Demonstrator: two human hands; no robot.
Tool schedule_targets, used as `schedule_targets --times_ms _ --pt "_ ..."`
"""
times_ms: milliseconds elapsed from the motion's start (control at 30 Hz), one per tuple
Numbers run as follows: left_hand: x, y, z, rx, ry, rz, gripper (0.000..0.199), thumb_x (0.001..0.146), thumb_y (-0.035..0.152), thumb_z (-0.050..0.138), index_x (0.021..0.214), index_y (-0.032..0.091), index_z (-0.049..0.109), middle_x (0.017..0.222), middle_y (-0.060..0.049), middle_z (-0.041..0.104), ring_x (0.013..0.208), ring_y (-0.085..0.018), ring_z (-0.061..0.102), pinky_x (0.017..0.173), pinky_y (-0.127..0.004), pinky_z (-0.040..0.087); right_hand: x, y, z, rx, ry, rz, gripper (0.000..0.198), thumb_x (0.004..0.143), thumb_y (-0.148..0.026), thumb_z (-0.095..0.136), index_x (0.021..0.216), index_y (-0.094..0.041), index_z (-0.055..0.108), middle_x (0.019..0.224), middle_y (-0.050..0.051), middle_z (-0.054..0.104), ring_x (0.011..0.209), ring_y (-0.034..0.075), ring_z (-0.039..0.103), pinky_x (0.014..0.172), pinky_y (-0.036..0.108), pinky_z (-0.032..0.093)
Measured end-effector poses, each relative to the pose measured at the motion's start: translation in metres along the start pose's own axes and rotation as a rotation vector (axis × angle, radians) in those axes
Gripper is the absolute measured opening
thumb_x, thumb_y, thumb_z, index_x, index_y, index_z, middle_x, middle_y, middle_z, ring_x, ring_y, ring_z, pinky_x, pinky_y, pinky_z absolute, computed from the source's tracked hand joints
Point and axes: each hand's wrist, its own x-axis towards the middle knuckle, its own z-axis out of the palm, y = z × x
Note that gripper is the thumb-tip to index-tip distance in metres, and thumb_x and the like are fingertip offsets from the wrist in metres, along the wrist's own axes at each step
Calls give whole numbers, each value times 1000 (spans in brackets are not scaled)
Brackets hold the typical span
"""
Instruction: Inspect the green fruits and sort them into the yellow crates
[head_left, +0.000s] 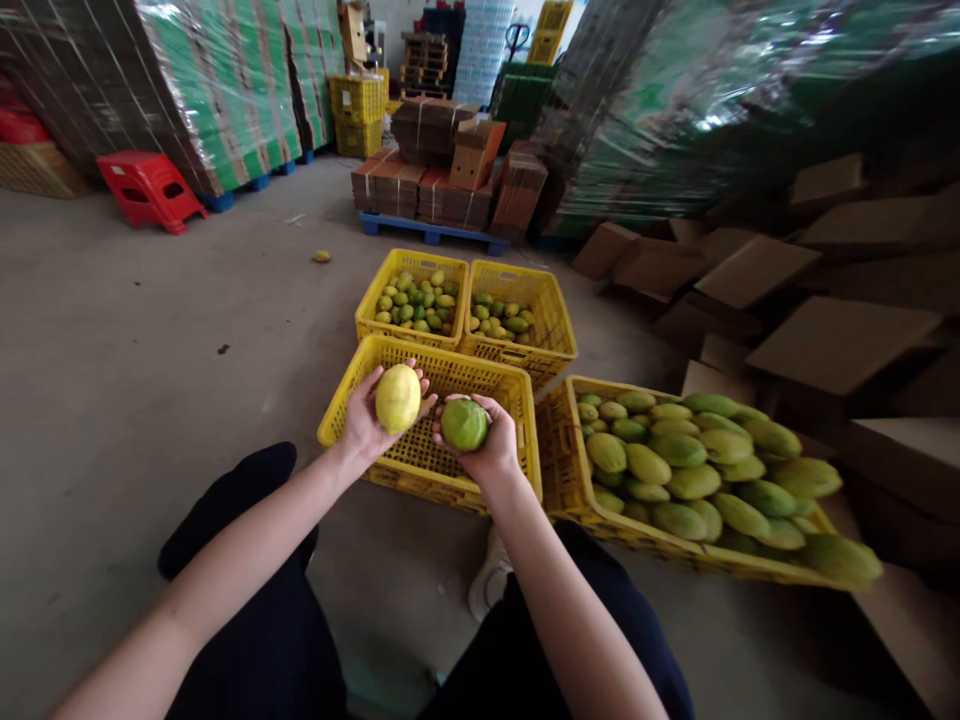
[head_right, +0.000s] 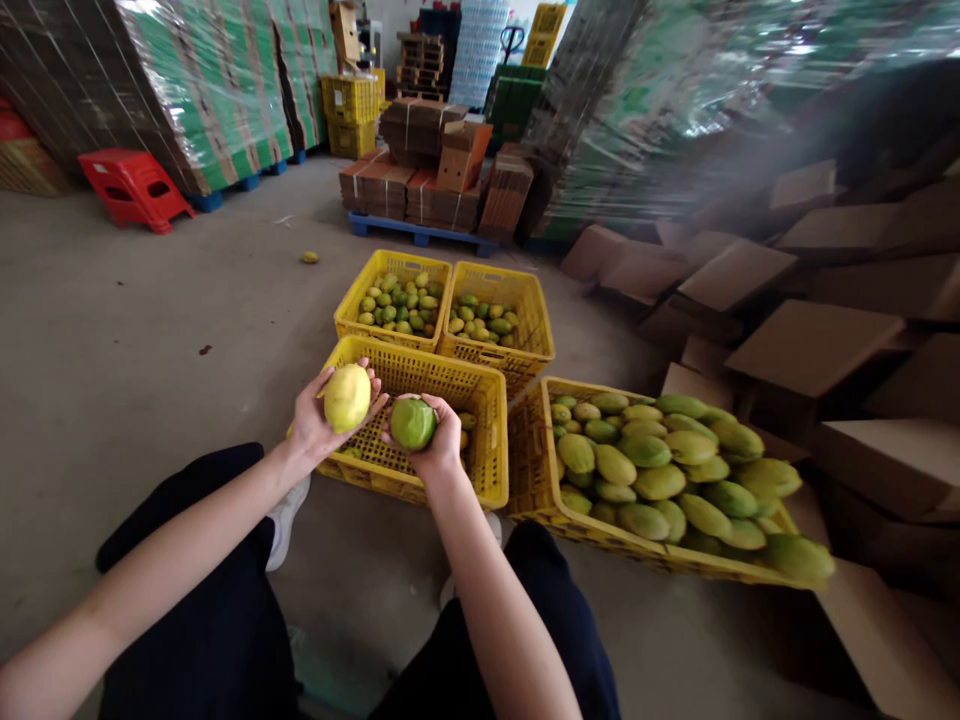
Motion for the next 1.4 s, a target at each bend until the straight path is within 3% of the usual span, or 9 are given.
schedule_targets --times_ms 167,333,467,633,800,933,1167,1300,1400 --pt "2 -8 -6 -1 -26 -49 35 89 44 60 103 13 69 81 -6 74 76 -19 72 87 -35 59 -1 3 4 -52 -73 -99 24 60 -38 59 70 -19 70 67 8 72 72 30 71 64 47 61" --pt "-1 -16 -7 68 -88 -84 22 83 37 61 87 16 68 111 -11 75 104 -27 70 81 -38 59 2 8 3 -135 230 -318 19 62 -39 64 72 -23 67 70 1 68 77 24 68 72 38 60" --pt "-1 -22 -11 155 -122 -114 35 78 37 60 106 20 70 123 -9 70 112 -29 67 82 -40 57 5 22 4 -446 375 -494 33 74 -55 66 89 -26 64 94 0 68 100 22 63 94 37 53" --pt "3 -25 -21 209 -119 -93 62 74 41 62 133 22 63 119 -8 71 114 -29 66 89 -36 54 -3 48 8 -1075 203 -727 64 78 -68 65 128 -29 60 149 12 41 144 34 36 121 55 29" --pt "-4 -21 -27 281 -247 -55 70 76 52 64 136 17 62 130 -12 66 129 -35 57 105 -42 46 -16 60 8 -1338 99 -925 81 64 -66 81 128 -20 63 159 19 27 150 46 22 121 65 25" --pt "-5 -21 -30 322 -264 -63 55 84 54 56 122 17 69 124 -12 69 132 -34 55 106 -39 46 -19 61 12 -1357 69 -1006 77 60 -61 85 124 -22 65 160 18 32 152 46 19 122 68 19" --pt "7 -18 -30 161 -139 -63 43 90 44 50 107 13 73 103 -13 75 120 -36 63 98 -43 51 -22 46 21 -1196 -254 -953 63 63 -45 88 118 -24 66 140 15 61 154 38 25 125 61 16" --pt "9 -11 -16 97 58 -26 40 93 37 44 90 10 74 85 -12 75 90 -26 73 86 -36 57 -26 39 21 -845 -309 -809 67 59 -32 92 119 -24 63 129 12 67 138 34 51 117 51 36" --pt "8 -5 -4 72 175 9 41 93 34 43 72 12 70 69 -10 71 66 -19 69 70 -31 58 -26 30 20 -537 -206 -719 67 54 -26 93 113 -28 62 115 4 71 108 25 68 97 40 54"
